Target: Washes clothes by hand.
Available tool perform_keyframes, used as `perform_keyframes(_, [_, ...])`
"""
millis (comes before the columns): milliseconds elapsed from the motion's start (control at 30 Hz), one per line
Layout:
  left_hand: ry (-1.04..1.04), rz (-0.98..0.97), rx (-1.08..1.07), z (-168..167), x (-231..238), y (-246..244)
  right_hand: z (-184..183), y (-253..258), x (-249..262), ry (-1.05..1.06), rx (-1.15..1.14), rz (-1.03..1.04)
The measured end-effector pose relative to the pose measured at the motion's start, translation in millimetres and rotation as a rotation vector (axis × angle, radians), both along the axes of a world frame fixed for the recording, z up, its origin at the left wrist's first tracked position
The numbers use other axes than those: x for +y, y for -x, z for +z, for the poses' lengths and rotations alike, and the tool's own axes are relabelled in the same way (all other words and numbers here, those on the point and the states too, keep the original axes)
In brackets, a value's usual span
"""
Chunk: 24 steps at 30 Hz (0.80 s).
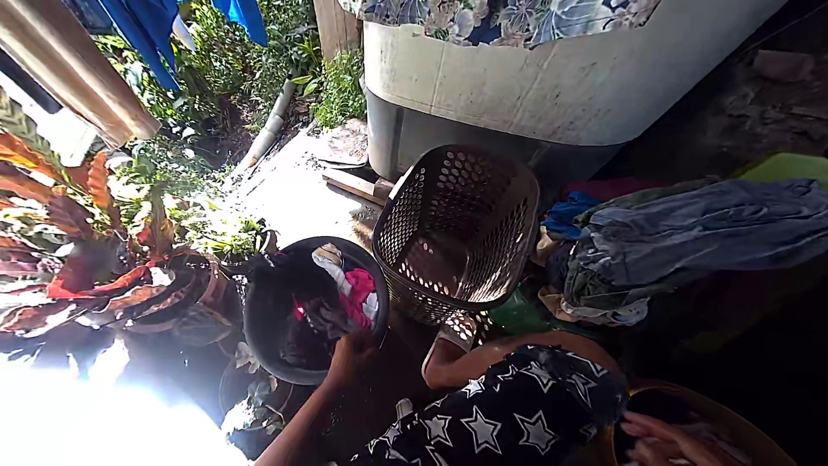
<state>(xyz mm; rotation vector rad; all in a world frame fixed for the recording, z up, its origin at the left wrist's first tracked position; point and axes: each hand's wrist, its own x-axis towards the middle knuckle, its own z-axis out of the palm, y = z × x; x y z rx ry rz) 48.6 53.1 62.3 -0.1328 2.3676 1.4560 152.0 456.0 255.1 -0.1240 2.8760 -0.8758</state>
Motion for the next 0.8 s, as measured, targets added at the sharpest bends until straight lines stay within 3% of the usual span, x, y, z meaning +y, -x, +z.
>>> perform_keyframes(133, [-0.361, -0.122, 0.244, 59.6, 44.7, -17.1, -55.0, 47.9, -90.8, 0.171, 0.149, 0.191])
perform_keyframes(233, [-0.587, -0.338, 0.338, 93.7, 56.7, -20.7, -85.3, 69.3, -135.3, 0.218, 0.057, 0.306])
perform_keyframes(333, [-0.649, -0.423, 0.336, 91.8, 47.8, -10.6, -103.1, 79.5, -147.9, 0.333, 0.071, 0.284])
perform_keyframes(400, [-0.473, -0.226, 0.294, 64.3, 27.7, 3.9, -107.3, 80.9, -144.6, 0.373, 0.025, 0.205])
perform_keyframes(467, [0.057, 0.021, 0.221, 23.3, -4.1, 20.6, -109.8, 78.3, -137.5, 0.368, 0.040, 0.175])
perform_keyframes(533, [0.488, 0.141, -0.024, -12.9, -40.3, 31.7, -110.6, 74.5, -131.7, 0.366, 0.065, 0.169])
perform_keyframes(600, [0.702, 0.211, -0.250, -40.8, -68.2, 32.0, -112.9, 70.3, -128.1, 0.380, 0.069, 0.142])
perform_keyframes(700, [0.779, 0.084, -0.448, -46.6, -74.7, 25.3, -110.7, 66.3, -127.1, 0.422, 0.005, 0.066])
perform_keyframes(800, [0.552, -0.121, -0.352, -29.9, -51.3, 19.3, -105.5, 67.2, -130.2, 0.481, -0.032, 0.030])
